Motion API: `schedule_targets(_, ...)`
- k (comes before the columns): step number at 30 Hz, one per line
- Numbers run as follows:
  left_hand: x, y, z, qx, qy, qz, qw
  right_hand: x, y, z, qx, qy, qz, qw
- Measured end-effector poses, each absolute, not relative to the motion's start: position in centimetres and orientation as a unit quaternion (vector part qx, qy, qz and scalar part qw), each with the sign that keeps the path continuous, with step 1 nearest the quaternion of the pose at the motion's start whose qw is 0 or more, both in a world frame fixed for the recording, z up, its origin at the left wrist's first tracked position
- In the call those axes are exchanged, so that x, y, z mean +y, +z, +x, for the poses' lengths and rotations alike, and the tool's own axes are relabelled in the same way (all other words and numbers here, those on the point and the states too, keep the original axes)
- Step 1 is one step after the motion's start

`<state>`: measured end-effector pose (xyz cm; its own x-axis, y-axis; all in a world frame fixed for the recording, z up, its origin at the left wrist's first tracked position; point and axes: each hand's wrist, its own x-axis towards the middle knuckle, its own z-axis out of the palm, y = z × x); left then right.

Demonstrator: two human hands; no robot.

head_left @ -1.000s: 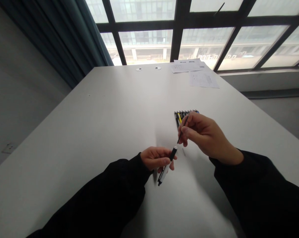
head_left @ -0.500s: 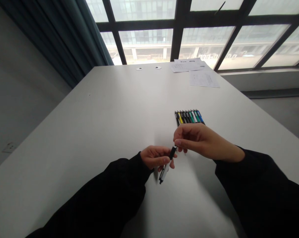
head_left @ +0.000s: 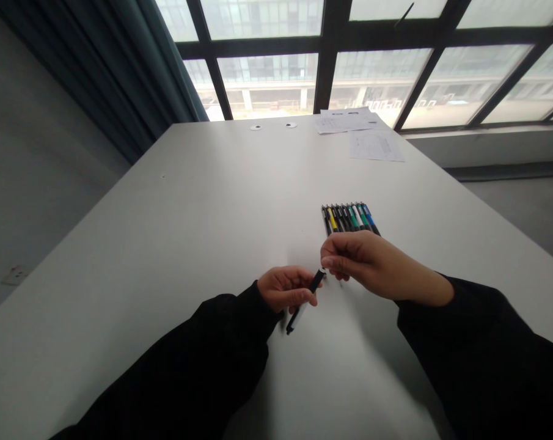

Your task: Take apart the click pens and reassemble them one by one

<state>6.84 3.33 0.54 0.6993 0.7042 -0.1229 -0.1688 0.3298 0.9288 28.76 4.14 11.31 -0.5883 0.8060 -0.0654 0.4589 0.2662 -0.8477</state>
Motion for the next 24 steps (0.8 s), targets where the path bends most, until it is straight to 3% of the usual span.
schedule_targets(18, 3.6, -0.7, 7.0, 0.293, 0.329, 0.508, 0.740, 4.3, 10.7, 28.6, -0.794, 0.378, -0.431, 0.203)
schedule_targets(24, 3.7, 0.0, 7.7, 0.299, 0.365, 0.474, 0.743, 4.0, 10.9, 28.2, -0.832, 0.278, -0.441, 0.193)
